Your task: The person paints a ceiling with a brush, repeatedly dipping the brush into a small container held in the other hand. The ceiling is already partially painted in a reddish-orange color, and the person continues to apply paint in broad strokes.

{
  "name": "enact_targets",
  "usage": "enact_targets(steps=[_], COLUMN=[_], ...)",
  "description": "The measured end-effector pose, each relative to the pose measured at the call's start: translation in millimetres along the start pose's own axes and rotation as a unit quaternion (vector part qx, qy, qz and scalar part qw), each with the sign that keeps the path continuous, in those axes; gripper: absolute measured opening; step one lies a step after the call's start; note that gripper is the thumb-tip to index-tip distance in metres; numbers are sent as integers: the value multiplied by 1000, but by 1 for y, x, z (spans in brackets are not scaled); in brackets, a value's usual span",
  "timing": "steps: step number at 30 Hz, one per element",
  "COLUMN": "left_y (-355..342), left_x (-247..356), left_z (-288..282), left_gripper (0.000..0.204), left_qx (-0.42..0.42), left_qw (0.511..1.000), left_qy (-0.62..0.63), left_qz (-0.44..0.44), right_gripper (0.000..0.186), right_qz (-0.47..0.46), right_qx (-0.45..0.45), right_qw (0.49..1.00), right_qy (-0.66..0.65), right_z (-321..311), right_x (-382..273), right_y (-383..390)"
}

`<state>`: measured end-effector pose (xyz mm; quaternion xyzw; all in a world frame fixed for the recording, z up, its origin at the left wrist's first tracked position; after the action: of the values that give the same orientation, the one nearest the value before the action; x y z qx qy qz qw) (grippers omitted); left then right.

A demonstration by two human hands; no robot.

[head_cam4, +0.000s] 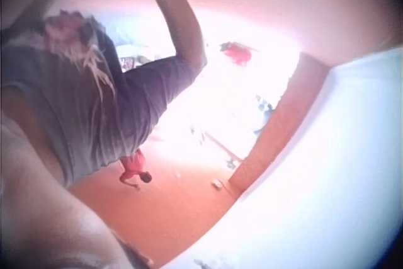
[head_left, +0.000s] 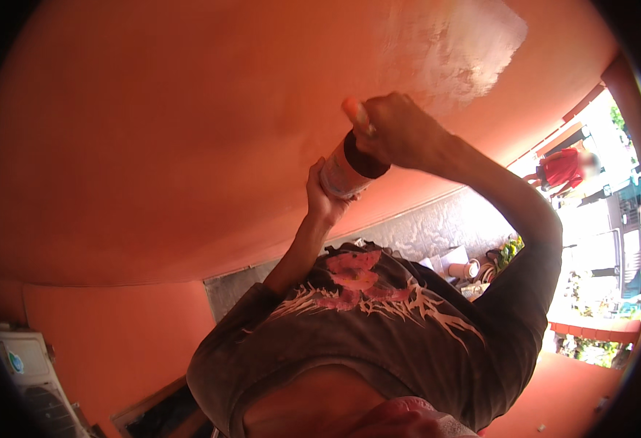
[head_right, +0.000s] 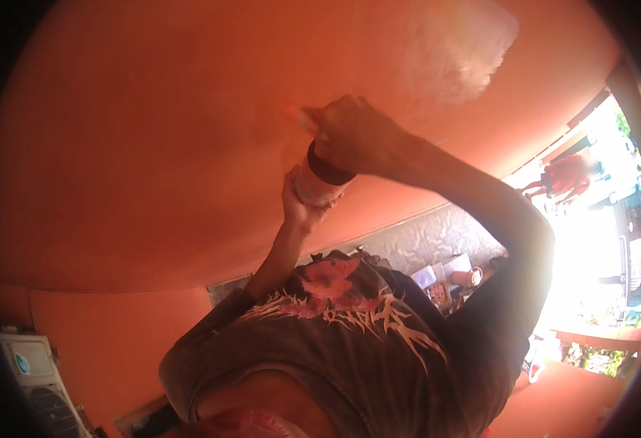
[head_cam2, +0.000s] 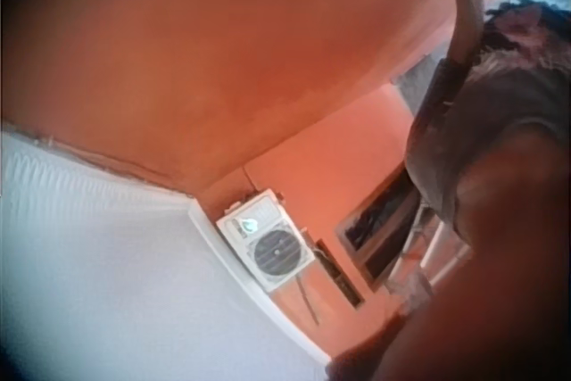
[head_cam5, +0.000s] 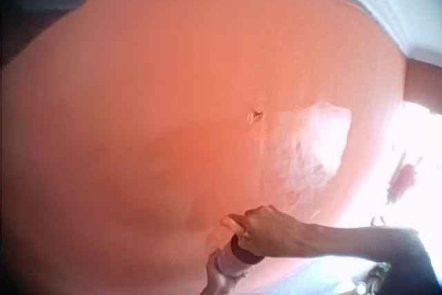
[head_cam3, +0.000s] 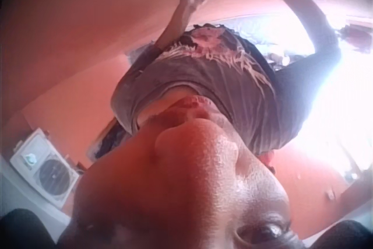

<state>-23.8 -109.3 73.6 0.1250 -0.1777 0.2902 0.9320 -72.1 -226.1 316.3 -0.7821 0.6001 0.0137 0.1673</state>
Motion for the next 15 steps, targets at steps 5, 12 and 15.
enact_targets(steps=[5,12,15], left_y=[3,7,10], left_x=[1,10,7], left_z=[8,25,37], left_gripper=[55,63,64], left_qx=[22,-20,-35], left_qw=[999,1000,999], left_qy=[-24,-8,-7], left_qz=[-1,-8,-17], right_gripper=[27,6,9], right_qz=[-36,-2,70], right_qx=[8,177,204], right_qw=[998,946,892], right_qy=[55,-271,-397], right_z=[-4,-35,-39], right_x=[-21,6,12], right_y=[16,22,36])
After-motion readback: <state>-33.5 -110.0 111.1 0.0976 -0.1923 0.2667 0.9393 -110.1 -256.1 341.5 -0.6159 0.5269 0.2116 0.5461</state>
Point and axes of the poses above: each hand's wrist, its own y-axis away from the middle knuckle, its own z-axis out of the palm, x = y × z, the point moved 3 cm from there along -y, towards the middle knuckle, and after that the axes turned 2 degrees about -z, right-handed, at the moved point
